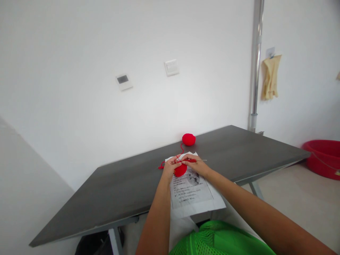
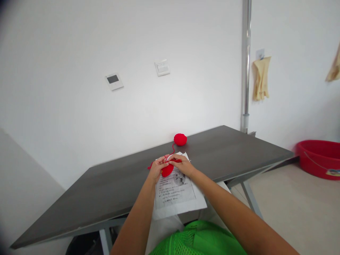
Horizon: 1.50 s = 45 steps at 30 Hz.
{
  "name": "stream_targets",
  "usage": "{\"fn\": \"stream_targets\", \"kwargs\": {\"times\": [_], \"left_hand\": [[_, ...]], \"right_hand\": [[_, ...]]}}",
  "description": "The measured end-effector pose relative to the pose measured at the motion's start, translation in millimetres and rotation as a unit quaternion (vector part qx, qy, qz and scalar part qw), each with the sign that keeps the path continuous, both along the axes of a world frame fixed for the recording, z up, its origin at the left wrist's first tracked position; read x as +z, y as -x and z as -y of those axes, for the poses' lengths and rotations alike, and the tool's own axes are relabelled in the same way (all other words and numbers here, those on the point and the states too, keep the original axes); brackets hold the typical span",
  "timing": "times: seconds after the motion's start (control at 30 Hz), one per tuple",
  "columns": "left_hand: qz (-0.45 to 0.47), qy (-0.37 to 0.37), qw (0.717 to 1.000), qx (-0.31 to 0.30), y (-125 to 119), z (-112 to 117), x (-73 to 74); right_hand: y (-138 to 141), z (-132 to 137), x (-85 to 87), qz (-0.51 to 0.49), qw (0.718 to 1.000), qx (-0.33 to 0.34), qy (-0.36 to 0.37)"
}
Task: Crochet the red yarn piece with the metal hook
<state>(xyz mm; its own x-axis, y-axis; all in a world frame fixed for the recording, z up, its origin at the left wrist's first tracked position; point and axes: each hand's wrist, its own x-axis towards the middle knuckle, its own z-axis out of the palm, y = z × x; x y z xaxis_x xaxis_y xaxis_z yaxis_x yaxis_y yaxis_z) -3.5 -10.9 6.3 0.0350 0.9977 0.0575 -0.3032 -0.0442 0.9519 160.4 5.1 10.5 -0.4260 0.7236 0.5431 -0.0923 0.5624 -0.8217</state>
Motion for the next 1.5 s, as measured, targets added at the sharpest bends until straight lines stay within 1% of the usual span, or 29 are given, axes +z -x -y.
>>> {"fn": "stream_targets", "kwargs": {"times": [0.13,0.23,0.33,0.43,0.5,0.57,0.77,0.83,0.9,1.0,1.07,1.13,1.23,1.3,1.37,1.5], "left_hand": [[0.007,-0.001,0.999,0.037,-2,-5,-3.8],[0.015,-0.004,0.999,0.052,-4,-6,-4.5],[0.034,-0.001,0.998,0.049,-5,-5,-2.8],[0.047,0.002,0.999,0.015,-4,-1,0.0],[0.049,0.006,0.999,-0.017,-3,1,1.4],[0.052,0.01,0.998,-0.034,-2,2,1.8],[0.044,0.009,0.998,-0.031,0,0,-2.1],[0.036,0.007,0.999,-0.02,-1,-2,-3.5],[0.033,0.004,0.999,0.008,-4,-3,-4.0],[0.045,0.0,0.998,0.039,-7,-3,-2.2],[0.054,0.0,0.998,0.032,-8,-2,0.4],[0.061,0.004,0.998,0.009,-8,0,3.0],[0.065,0.013,0.997,-0.028,-6,3,5.0],[0.063,0.015,0.997,-0.042,-4,4,4.5],[0.058,0.018,0.996,-0.058,-2,4,3.2],[0.05,0.021,0.994,-0.09,-1,5,1.4]], "right_hand": [[2,1,-0.8,0.055,0.995,-0.045,-0.065],[3,1,-2.4,0.07,0.99,-0.06,-0.111],[4,3,-3.2,0.076,0.984,-0.068,-0.147],[4,4,-2.9,0.082,0.979,-0.068,-0.172],[4,5,-2.4,0.079,0.98,-0.064,-0.173],[4,5,-1.4,0.07,0.983,-0.059,-0.161],[1,6,2.1,0.067,0.992,-0.053,-0.093],[1,5,1.3,0.078,0.991,-0.059,-0.092],[2,5,-0.5,0.087,0.987,-0.072,-0.119],[5,5,-2.8,0.099,0.973,-0.083,-0.192],[7,6,-3.1,0.108,0.964,-0.081,-0.229],[7,7,-2.4,0.115,0.961,-0.077,-0.241],[6,7,-1.3,0.112,0.964,-0.063,-0.234],[4,7,-0.7,0.099,0.971,-0.054,-0.213],[3,7,0.0,0.081,0.98,-0.052,-0.172],[0,6,1.3,0.037,0.995,-0.066,-0.065]]}}
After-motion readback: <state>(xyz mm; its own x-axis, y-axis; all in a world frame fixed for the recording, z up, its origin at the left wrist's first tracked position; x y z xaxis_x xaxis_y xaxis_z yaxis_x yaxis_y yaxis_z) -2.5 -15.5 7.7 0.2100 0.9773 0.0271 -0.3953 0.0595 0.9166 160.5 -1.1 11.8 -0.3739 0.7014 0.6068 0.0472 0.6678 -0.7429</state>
